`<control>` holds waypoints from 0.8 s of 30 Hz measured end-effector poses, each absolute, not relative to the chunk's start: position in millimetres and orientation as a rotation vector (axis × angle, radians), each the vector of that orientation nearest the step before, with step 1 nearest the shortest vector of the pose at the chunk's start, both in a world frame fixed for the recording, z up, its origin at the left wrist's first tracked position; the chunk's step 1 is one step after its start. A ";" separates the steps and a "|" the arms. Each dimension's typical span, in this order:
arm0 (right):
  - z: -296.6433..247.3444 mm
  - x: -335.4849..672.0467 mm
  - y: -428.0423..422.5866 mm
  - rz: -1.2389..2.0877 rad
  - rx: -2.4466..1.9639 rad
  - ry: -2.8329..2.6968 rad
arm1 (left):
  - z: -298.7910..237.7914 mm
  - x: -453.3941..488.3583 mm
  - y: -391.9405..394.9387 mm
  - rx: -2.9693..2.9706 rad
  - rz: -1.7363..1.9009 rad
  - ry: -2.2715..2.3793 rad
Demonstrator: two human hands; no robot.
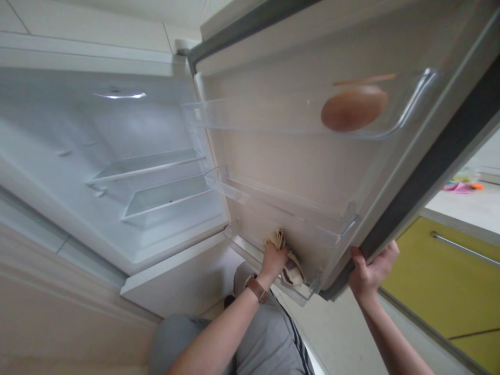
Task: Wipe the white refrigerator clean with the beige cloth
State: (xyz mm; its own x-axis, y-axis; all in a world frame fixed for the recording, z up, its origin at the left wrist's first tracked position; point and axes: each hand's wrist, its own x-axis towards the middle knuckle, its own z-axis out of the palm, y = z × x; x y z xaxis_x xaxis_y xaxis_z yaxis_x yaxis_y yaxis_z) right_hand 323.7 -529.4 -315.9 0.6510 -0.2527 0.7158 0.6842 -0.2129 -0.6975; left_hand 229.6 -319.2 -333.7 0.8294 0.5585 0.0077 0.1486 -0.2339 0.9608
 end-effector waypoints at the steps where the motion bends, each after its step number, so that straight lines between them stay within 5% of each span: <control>1: -315.7 324.5 -529.4 -0.896 -1.570 -0.367 | -330.7 228.4 -328.6 1.795 0.387 0.511; 24: -316.1 332.3 -530.7 -0.873 -1.608 -0.332 | -265.5 200.5 -384.5 2.287 0.426 -0.041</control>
